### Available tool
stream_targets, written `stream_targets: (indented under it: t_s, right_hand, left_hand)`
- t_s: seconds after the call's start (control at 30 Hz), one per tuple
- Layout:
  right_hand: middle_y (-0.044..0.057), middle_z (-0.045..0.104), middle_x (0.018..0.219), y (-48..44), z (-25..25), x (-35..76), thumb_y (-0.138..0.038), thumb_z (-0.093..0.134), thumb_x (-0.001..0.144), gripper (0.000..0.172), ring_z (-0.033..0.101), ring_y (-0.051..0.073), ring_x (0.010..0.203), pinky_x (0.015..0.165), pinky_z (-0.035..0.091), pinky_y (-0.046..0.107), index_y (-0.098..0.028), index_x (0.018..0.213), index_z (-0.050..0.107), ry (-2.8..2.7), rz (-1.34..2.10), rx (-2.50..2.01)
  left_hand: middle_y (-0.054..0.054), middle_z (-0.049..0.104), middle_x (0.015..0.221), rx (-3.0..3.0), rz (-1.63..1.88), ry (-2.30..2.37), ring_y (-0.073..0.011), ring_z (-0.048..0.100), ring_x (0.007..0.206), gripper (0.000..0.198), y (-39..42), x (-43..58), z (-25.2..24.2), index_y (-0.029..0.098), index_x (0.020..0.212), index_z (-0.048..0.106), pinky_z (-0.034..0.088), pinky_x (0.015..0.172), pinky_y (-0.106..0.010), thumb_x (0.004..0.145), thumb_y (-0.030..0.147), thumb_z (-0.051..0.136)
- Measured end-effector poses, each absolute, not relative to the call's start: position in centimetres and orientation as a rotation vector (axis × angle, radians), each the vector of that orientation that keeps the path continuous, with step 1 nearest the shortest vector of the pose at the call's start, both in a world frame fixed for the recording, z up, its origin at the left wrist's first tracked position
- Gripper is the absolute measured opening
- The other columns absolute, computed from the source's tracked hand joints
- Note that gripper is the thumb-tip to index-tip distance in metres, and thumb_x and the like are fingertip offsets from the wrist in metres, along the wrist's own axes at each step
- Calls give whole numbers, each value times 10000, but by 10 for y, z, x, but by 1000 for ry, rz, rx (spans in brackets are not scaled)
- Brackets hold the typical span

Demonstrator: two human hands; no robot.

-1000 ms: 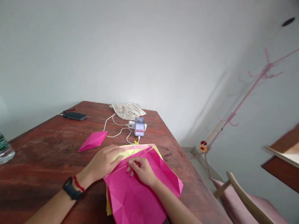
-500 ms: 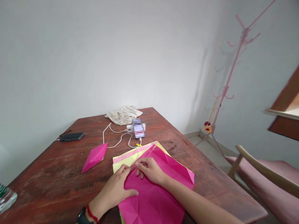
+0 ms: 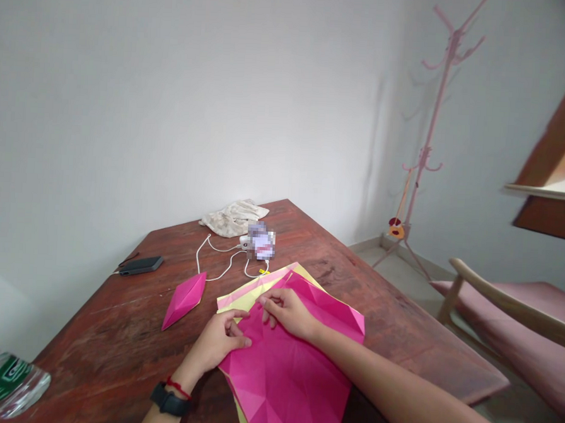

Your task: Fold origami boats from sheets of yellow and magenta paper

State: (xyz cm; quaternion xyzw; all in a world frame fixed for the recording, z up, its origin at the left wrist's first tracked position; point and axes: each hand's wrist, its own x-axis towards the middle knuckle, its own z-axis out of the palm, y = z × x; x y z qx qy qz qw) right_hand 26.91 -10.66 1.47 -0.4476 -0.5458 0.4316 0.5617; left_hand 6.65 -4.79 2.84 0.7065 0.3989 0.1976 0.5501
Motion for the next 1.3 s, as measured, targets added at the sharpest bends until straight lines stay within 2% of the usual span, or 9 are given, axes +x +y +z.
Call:
stream_targets:
  t_s: [0.17,0.3,0.43,0.53,0.67,0.87,1.0,1.17,1.3]
  right_hand:
    - [4,644,575,-106,22,273,-604,569,891,468,573,119,447,446,435,225,-146,858,659,-1246,916,-1074]
    - [3,643,571,-107,25,275,-592,568,895,449,571,123,454,462,436,232,-154,841,649,-1248,894,-1089]
    - [11,653,597,-109,26,277,-564,554,915,422,576,130,480,478,429,238,-161,855,662,-1271,852,-1109]
    - [22,663,616,-110,27,279,-526,536,936,395,589,145,516,514,442,256,-170,836,675,-1298,782,-1139]
    - [43,709,707,-111,31,282,-471,551,929,331,639,196,649,618,474,302,-197,832,711,-1284,586,-1239]
    - [76,734,921,-106,33,291,-531,544,917,366,653,251,892,776,488,351,-212,897,723,-1141,465,-1228]
    - [71,689,873,-103,32,296,-607,492,926,470,626,224,825,725,487,328,-191,922,710,-1066,552,-1167]
    - [54,642,837,-102,28,291,-624,488,929,473,615,194,754,649,507,298,-199,930,693,-1136,694,-1102]
    - [51,641,866,-100,22,290,-612,441,948,486,615,179,722,608,528,290,-204,1065,677,-1063,720,-1094]
  left_hand:
    - [45,586,544,1680,500,949,-136,524,537,424,-47,65,33,112,980,747,378,581,-252,582,214,852]
    - [-29,678,643,1760,504,932,-181,595,623,212,-46,63,40,134,753,747,424,624,-274,663,312,820]
    - [-83,742,801,1815,623,871,-243,668,816,236,-43,60,52,165,657,705,473,752,-305,741,374,774]
    - [-88,745,840,1723,737,833,-258,676,885,293,-39,56,61,179,608,659,489,800,-307,711,410,806]
    - [-5,684,686,1403,938,893,-154,612,613,340,-38,53,68,179,644,620,467,625,-241,664,433,845]
    - [14,691,723,1016,1264,879,-159,649,629,444,-36,53,71,171,770,627,493,610,-247,543,427,910]
    - [40,686,733,947,1406,873,-133,633,632,487,-30,51,69,191,819,616,501,613,-233,544,460,913]
    - [51,681,757,900,1425,840,-119,626,650,466,-31,52,68,197,842,622,522,642,-234,566,436,912]
    - [49,684,765,861,1432,807,-125,642,661,417,-34,53,69,191,823,633,542,650,-244,586,401,904]
